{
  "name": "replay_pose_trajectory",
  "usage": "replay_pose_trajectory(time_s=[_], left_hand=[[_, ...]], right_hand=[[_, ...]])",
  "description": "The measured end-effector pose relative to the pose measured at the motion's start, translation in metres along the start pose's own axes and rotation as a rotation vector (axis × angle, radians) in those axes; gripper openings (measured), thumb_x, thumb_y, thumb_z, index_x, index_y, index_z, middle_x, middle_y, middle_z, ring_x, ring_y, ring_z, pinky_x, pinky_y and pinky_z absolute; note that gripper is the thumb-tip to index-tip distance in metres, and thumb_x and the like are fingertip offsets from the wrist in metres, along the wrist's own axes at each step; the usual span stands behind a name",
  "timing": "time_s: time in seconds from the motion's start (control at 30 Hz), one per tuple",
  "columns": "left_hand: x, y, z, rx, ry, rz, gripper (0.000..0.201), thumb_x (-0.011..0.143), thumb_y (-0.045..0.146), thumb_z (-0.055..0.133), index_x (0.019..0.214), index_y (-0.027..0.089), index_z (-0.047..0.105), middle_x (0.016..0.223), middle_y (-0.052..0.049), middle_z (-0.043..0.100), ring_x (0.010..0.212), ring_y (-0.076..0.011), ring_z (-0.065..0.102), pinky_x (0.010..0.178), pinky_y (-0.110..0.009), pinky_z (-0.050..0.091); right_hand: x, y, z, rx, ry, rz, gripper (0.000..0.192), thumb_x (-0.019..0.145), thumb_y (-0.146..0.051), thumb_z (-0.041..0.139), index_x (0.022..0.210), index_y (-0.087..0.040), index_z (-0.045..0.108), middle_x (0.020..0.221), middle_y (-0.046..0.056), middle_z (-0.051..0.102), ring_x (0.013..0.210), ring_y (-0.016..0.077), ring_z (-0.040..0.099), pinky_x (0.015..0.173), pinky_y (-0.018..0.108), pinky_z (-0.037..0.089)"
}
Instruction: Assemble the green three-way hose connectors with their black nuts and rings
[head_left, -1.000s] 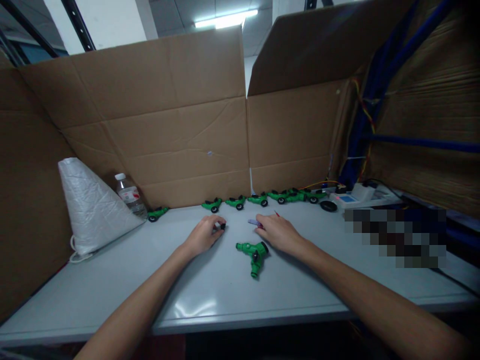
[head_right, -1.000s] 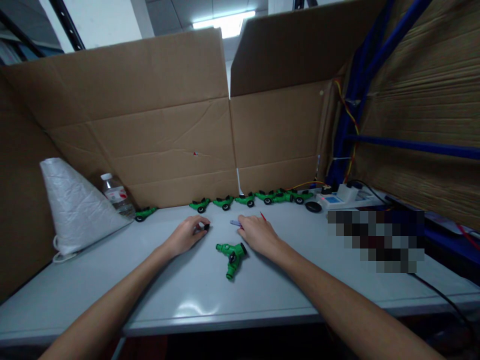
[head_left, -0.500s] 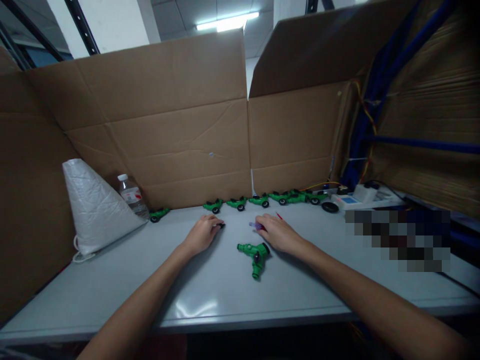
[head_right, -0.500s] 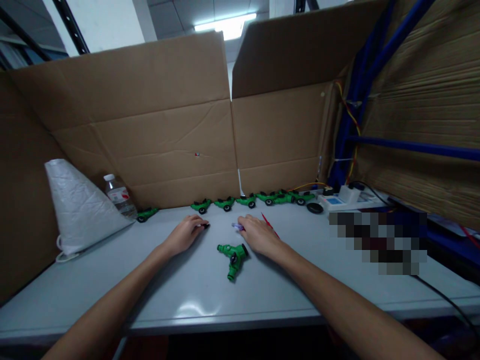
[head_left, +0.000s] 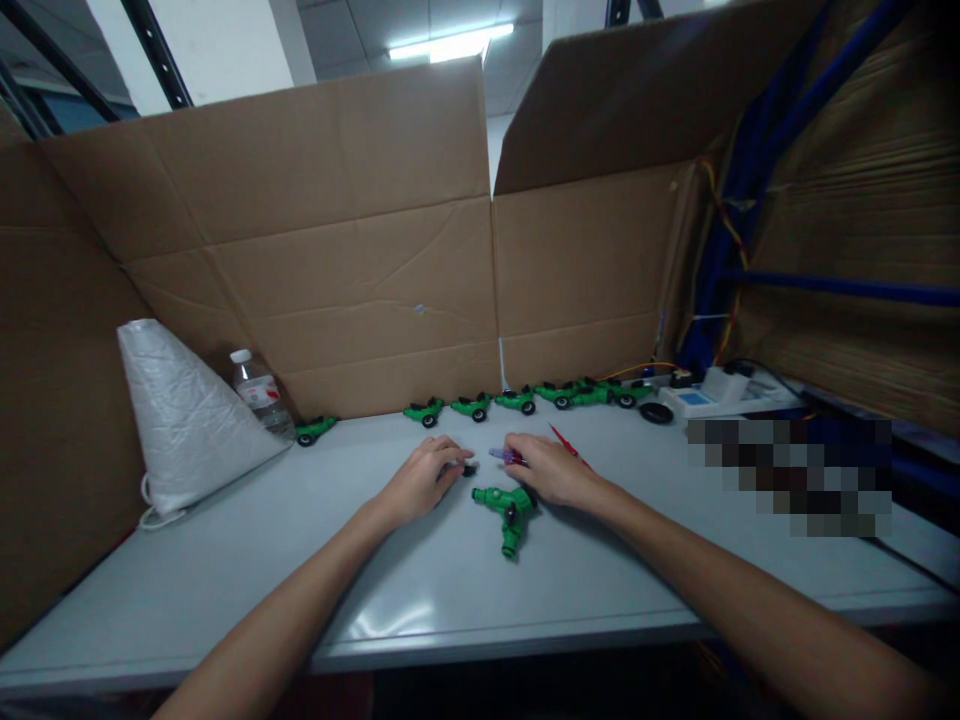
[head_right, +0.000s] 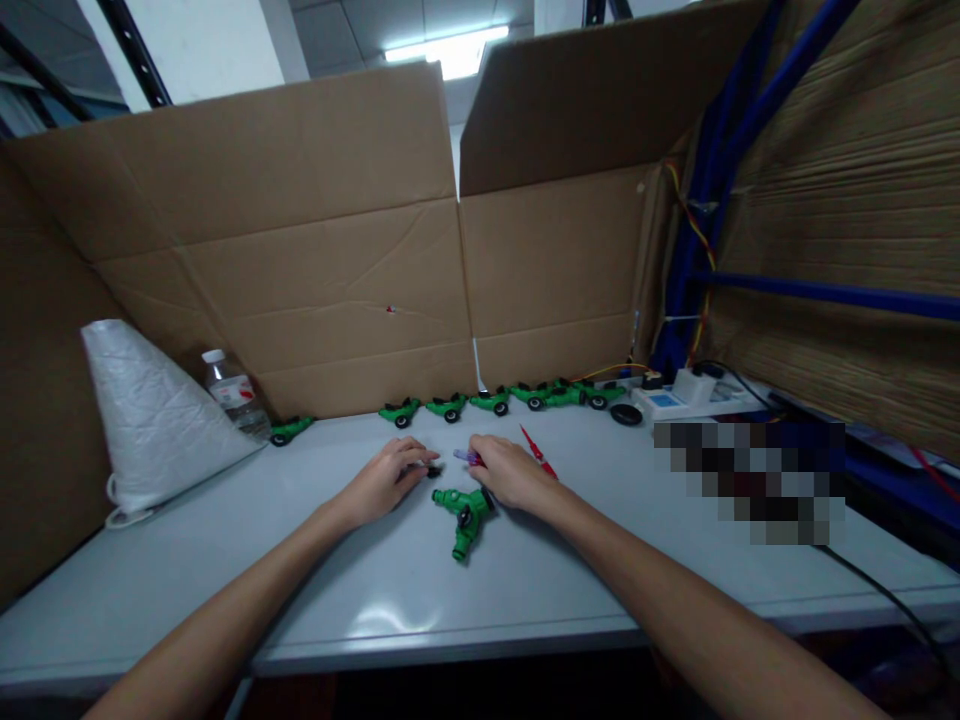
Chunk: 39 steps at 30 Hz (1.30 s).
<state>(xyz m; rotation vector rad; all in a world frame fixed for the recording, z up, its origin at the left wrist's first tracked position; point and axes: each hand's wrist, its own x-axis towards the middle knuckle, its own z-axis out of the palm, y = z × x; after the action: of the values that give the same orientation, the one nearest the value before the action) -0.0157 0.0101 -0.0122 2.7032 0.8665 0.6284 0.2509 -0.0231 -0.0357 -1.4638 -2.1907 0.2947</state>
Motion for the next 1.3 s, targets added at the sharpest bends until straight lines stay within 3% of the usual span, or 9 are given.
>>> replay_pose_trajectory(time_s=[0.13, 0.3, 0.47, 0.6, 0.87, 1.07, 1.17, 1.3], left_hand=[[0.000, 0.037, -0.007, -0.064, 0.048, 0.044, 0.033, 0.105, 0.043, 0.052, 0.123, 0.023, 0.071, 0.119, -0.011, 0.067, 0.114, -0.0262, 0.061, 0.105, -0.040, 0.046], [0.000, 0.068, -0.009, -0.098, -0.100, 0.143, 0.049, 0.092, 0.056, 0.072, 0.130, 0.025, 0.069, 0.124, -0.013, 0.067, 0.118, -0.0306, 0.058, 0.109, -0.044, 0.043], [-0.002, 0.061, -0.012, -0.085, -0.118, 0.142, 0.036, 0.091, 0.037, 0.071, 0.125, 0.025, 0.071, 0.125, -0.011, 0.068, 0.118, -0.0302, 0.057, 0.111, -0.046, 0.041], [-0.003, 0.055, -0.019, -0.105, -0.122, 0.139, 0.039, 0.088, 0.026, 0.069, 0.127, 0.025, 0.069, 0.127, -0.010, 0.068, 0.121, -0.0303, 0.056, 0.113, -0.047, 0.040], [-0.004, 0.051, -0.019, -0.041, -0.131, 0.108, 0.061, 0.077, 0.056, 0.084, 0.126, 0.023, 0.068, 0.121, -0.012, 0.064, 0.115, -0.0327, 0.055, 0.107, -0.047, 0.043], [-0.006, 0.047, -0.027, -0.044, -0.171, 0.078, 0.069, 0.073, 0.065, 0.084, 0.127, 0.025, 0.071, 0.116, -0.011, 0.067, 0.110, -0.0322, 0.056, 0.103, -0.045, 0.042], [-0.006, 0.046, -0.027, -0.078, -0.160, -0.012, 0.074, 0.073, 0.067, 0.083, 0.130, 0.024, 0.068, 0.098, -0.006, 0.069, 0.095, -0.0270, 0.061, 0.091, -0.038, 0.045], [-0.006, 0.046, -0.023, -0.136, -0.157, -0.124, 0.079, 0.078, 0.071, 0.077, 0.137, 0.022, 0.060, 0.078, 0.001, 0.064, 0.071, -0.0187, 0.060, 0.070, -0.029, 0.041]], right_hand=[[0.000, 0.001, 0.006, -0.016, 0.005, -0.001, 0.004, 0.095, -0.020, 0.063, 0.097, -0.019, 0.060, 0.095, 0.006, 0.066, 0.089, 0.0205, 0.058, 0.075, 0.027, 0.033], [0.001, 0.004, 0.010, -0.018, -0.005, -0.005, 0.003, 0.095, -0.018, 0.060, 0.097, -0.019, 0.058, 0.097, 0.006, 0.065, 0.091, 0.0201, 0.057, 0.075, 0.027, 0.033], [0.001, 0.005, 0.010, -0.032, -0.004, -0.004, 0.003, 0.095, -0.017, 0.058, 0.095, -0.020, 0.057, 0.095, 0.005, 0.065, 0.089, 0.0193, 0.057, 0.074, 0.026, 0.031], [0.000, 0.002, 0.009, -0.031, 0.017, 0.022, 0.003, 0.095, -0.019, 0.060, 0.095, -0.020, 0.057, 0.092, 0.006, 0.067, 0.084, 0.0193, 0.058, 0.070, 0.026, 0.030], [0.006, -0.002, 0.000, 0.084, 0.227, 0.099, 0.019, 0.104, -0.034, 0.051, 0.091, -0.022, 0.058, 0.084, 0.004, 0.068, 0.075, 0.0198, 0.060, 0.068, 0.027, 0.033], [0.006, -0.010, -0.012, 0.304, 0.444, 0.123, 0.025, 0.105, -0.043, 0.043, 0.095, -0.024, 0.056, 0.073, 0.000, 0.062, 0.067, 0.0194, 0.059, 0.063, 0.027, 0.037], [0.003, -0.015, -0.017, 0.404, 0.489, 0.133, 0.025, 0.106, -0.046, 0.043, 0.108, -0.024, 0.056, 0.069, -0.003, 0.062, 0.058, 0.0175, 0.057, 0.058, 0.027, 0.036], [0.001, -0.018, -0.019, 0.505, 0.535, 0.143, 0.027, 0.104, -0.050, 0.047, 0.106, -0.024, 0.052, 0.064, -0.005, 0.061, 0.052, 0.0152, 0.053, 0.054, 0.026, 0.036]])
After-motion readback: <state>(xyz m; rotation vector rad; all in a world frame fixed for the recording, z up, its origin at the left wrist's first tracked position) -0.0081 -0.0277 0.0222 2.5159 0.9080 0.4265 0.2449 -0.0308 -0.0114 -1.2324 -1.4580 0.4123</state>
